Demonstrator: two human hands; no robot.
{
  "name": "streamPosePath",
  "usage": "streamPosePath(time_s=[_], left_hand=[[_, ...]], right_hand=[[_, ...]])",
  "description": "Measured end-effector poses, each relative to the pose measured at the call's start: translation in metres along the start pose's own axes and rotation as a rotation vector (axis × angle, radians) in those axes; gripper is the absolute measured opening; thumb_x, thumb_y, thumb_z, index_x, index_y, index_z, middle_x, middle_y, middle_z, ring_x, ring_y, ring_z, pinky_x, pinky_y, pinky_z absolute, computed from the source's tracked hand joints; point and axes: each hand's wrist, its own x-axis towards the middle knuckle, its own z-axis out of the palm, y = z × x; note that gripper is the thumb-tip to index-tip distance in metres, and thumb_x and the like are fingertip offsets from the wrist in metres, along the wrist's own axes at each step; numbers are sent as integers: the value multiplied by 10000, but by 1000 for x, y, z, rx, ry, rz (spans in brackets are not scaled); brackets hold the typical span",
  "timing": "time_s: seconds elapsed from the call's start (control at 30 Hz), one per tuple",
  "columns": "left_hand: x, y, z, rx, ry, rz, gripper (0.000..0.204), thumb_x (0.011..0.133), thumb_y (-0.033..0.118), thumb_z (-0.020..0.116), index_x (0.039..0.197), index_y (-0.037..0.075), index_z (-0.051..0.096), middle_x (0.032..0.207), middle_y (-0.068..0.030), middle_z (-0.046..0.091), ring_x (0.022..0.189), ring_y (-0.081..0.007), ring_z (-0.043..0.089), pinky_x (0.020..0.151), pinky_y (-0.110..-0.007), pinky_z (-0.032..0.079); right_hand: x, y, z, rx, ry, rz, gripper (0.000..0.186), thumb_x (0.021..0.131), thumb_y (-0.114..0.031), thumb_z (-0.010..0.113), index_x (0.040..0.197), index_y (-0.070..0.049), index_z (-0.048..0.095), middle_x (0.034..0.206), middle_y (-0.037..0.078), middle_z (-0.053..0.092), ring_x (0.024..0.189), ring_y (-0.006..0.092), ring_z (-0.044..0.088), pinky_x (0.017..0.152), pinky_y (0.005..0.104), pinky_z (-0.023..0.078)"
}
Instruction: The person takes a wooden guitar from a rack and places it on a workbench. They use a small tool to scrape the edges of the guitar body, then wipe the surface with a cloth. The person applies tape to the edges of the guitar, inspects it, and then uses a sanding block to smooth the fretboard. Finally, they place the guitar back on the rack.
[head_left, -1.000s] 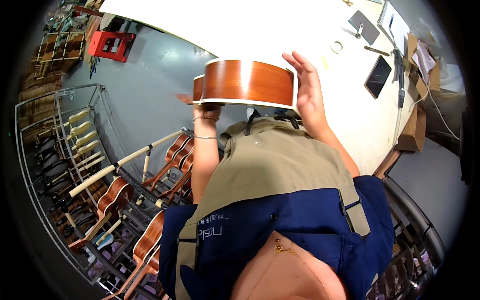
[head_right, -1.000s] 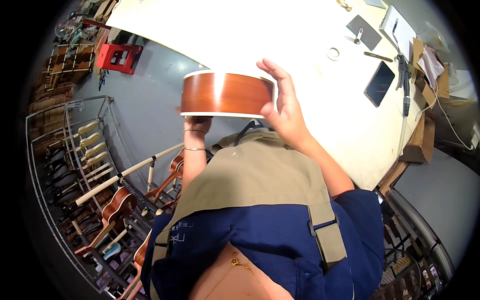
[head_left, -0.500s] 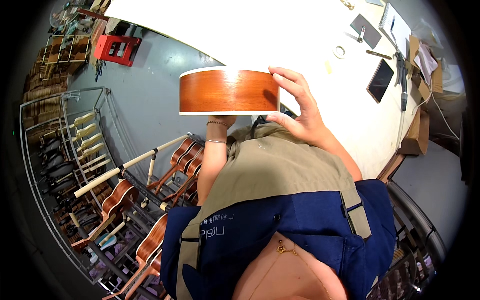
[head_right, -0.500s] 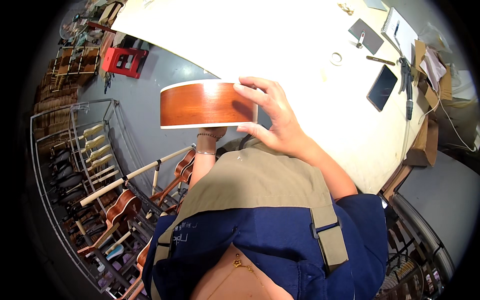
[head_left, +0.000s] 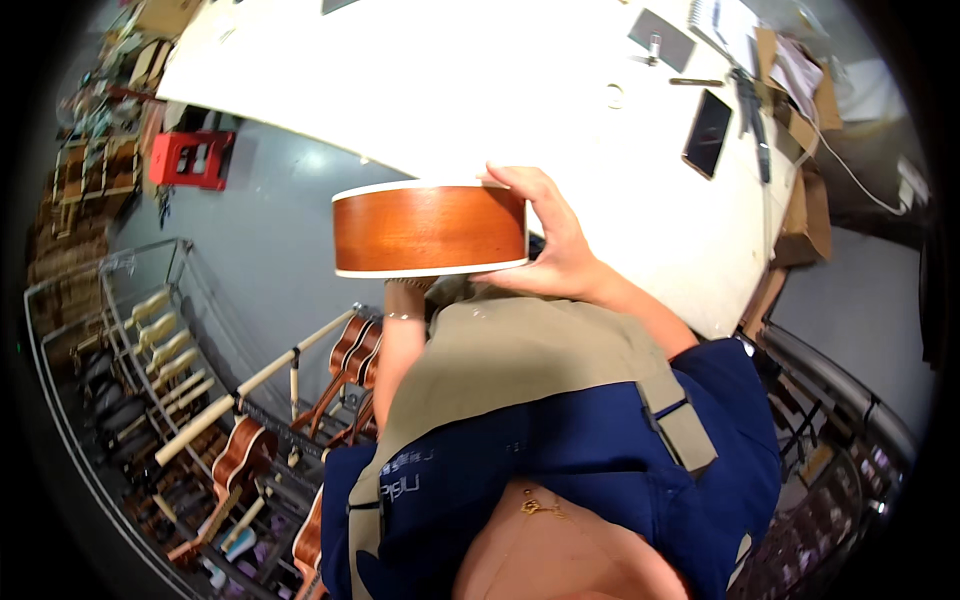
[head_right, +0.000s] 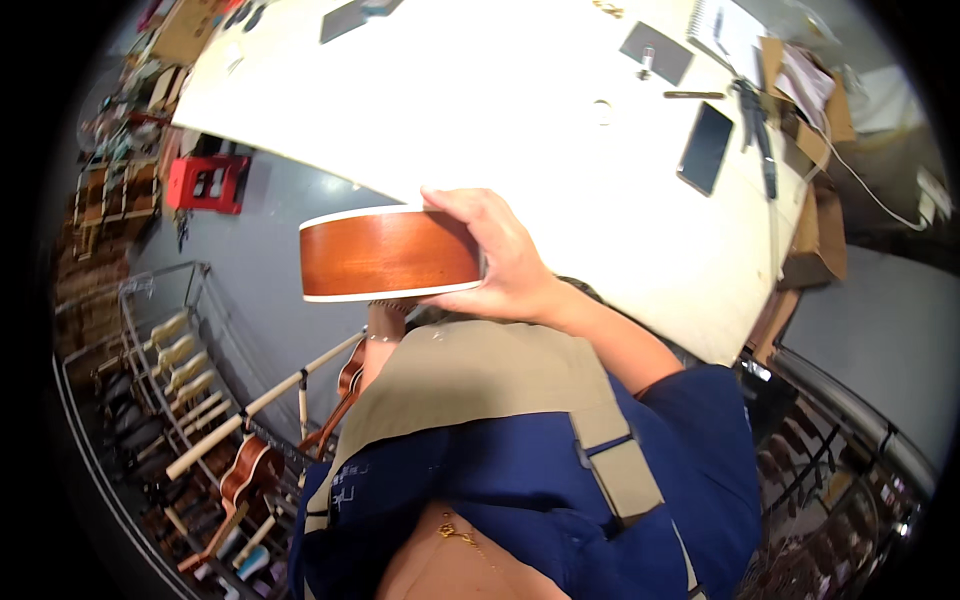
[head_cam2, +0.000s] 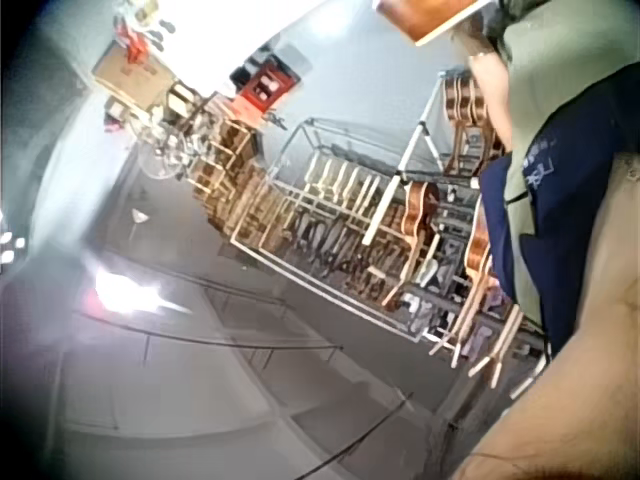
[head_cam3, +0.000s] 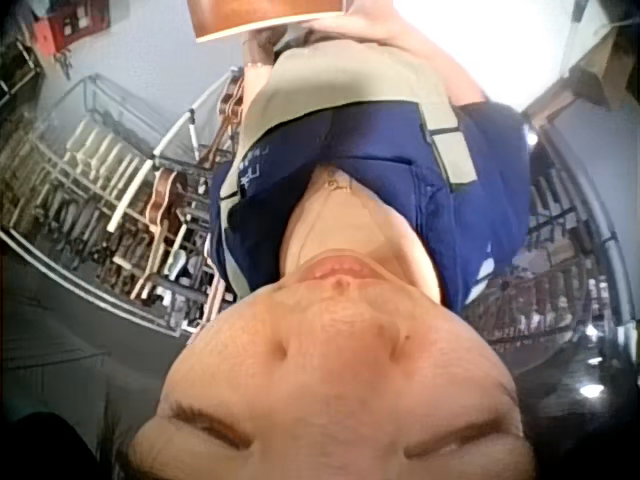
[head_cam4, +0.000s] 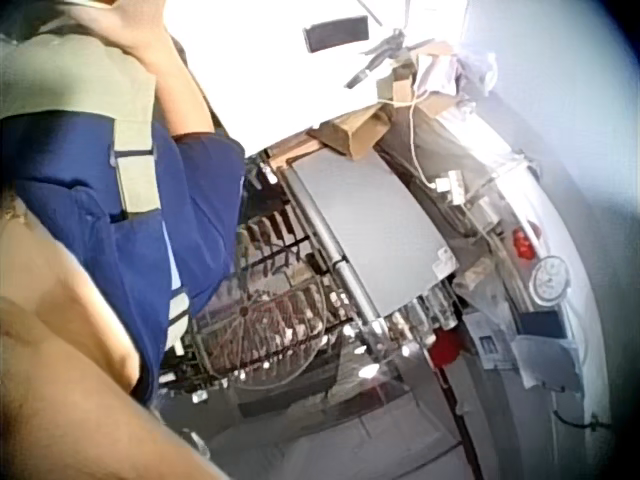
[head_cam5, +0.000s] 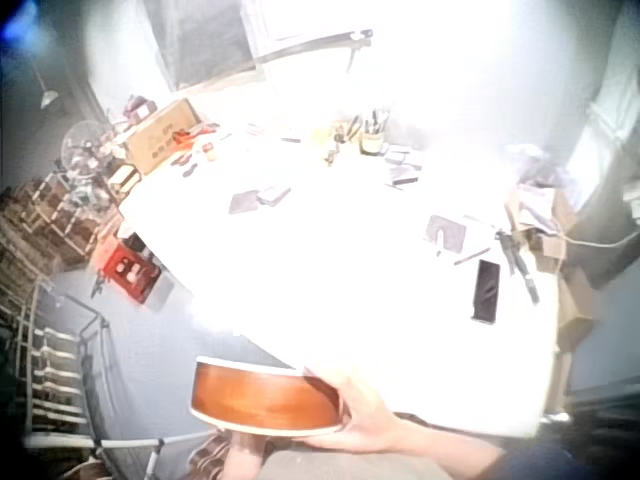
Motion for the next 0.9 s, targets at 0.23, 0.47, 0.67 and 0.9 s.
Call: streamPosePath(time_s=[0.23,0.47,0.67,0.9], left_hand=[[-12,74,112,597,-135,243,1013,720,670,538,1388,0,177,1394,-160,300,1267,-272,331,1074,-412,229],[4,68,195,1483,-622,-79,763,477,130,836,1170,60,523,1137,-55,520,1024,-170,523,878,-303,432],[13,39,212,1435,-863,-76,680,492,152,805,1117,79,546,1081,-82,561,1020,-246,517,892,-341,426],[33,36,224,1399,-1001,-119,733,487,195,834,1143,61,535,1115,-76,542,1047,-214,506,893,-320,411]], right_hand=[[-32,-6,-19,-94,122,213,896,531,-197,827,1299,-63,387,1116,118,532,1013,248,519,879,343,407],[-46,-12,-40,-254,-9,354,850,580,-187,810,1307,-78,382,1077,120,550,993,220,544,883,345,423],[-46,99,-116,-275,148,766,423,741,-198,683,1137,-93,575,880,76,597,835,205,570,793,318,455],[-21,199,-122,-1095,323,517,187,732,-229,696,897,-146,672,817,45,521,813,202,516,690,324,450]])
